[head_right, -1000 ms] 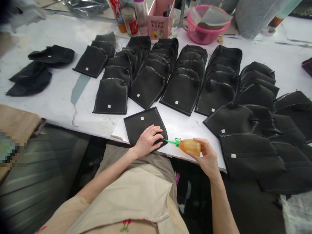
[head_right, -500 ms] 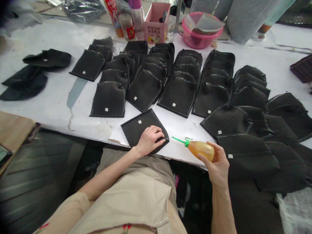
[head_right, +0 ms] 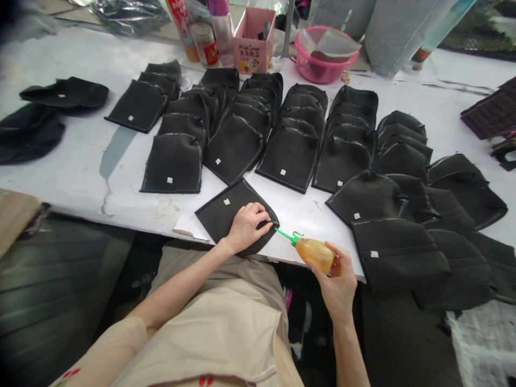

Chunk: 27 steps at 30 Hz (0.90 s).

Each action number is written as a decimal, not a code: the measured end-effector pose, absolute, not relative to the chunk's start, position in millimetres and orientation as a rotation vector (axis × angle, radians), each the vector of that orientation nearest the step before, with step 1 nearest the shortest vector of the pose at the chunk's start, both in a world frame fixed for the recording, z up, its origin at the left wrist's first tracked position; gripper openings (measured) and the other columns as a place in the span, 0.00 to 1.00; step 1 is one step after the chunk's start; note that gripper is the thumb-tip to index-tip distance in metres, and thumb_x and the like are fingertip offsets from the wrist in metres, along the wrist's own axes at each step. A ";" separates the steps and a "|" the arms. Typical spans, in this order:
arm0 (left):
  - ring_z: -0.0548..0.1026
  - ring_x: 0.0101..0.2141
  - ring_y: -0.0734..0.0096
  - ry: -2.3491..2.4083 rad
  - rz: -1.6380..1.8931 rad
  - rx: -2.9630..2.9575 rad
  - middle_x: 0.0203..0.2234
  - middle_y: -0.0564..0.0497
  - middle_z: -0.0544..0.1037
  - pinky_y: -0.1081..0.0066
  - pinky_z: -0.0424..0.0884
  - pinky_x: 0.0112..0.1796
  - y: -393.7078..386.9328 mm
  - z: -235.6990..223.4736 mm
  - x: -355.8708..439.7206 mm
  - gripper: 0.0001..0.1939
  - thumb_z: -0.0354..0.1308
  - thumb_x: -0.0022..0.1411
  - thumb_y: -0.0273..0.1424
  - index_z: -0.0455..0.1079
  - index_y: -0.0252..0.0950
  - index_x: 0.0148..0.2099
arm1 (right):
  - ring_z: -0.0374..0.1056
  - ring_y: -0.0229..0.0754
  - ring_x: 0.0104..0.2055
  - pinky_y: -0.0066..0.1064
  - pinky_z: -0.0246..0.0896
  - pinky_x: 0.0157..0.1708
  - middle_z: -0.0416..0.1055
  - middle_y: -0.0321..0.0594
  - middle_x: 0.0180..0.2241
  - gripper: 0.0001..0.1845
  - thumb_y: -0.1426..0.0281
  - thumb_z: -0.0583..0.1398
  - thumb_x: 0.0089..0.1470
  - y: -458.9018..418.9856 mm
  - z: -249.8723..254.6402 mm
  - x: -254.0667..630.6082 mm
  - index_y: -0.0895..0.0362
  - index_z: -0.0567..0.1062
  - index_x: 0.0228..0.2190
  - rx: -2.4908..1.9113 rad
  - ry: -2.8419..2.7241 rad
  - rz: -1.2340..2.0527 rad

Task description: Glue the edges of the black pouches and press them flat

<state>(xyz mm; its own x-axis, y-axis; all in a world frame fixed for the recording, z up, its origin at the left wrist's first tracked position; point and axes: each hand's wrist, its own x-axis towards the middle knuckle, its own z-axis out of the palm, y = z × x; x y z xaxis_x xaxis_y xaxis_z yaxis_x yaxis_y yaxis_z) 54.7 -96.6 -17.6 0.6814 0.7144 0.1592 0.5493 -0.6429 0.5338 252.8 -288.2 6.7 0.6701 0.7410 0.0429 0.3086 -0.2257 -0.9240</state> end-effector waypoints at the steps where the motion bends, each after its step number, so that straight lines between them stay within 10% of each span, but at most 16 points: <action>1: 0.72 0.43 0.61 0.972 0.502 2.445 0.42 0.49 0.76 0.60 0.69 0.43 -96.2 -17.4 54.3 0.05 0.62 0.67 0.35 0.76 0.39 0.39 | 0.75 0.50 0.46 0.46 0.74 0.48 0.73 0.43 0.48 0.32 0.61 0.76 0.44 -288.4 4.6 251.8 0.53 0.75 0.49 -1.809 -0.844 0.491; 27: 0.72 0.45 0.62 0.972 0.499 2.483 0.43 0.49 0.76 0.62 0.68 0.45 -97.8 -18.3 52.2 0.05 0.62 0.67 0.34 0.76 0.39 0.42 | 0.71 0.49 0.48 0.37 0.70 0.40 0.72 0.42 0.46 0.27 0.65 0.73 0.53 -290.6 4.3 237.8 0.51 0.74 0.52 -1.801 -1.234 0.153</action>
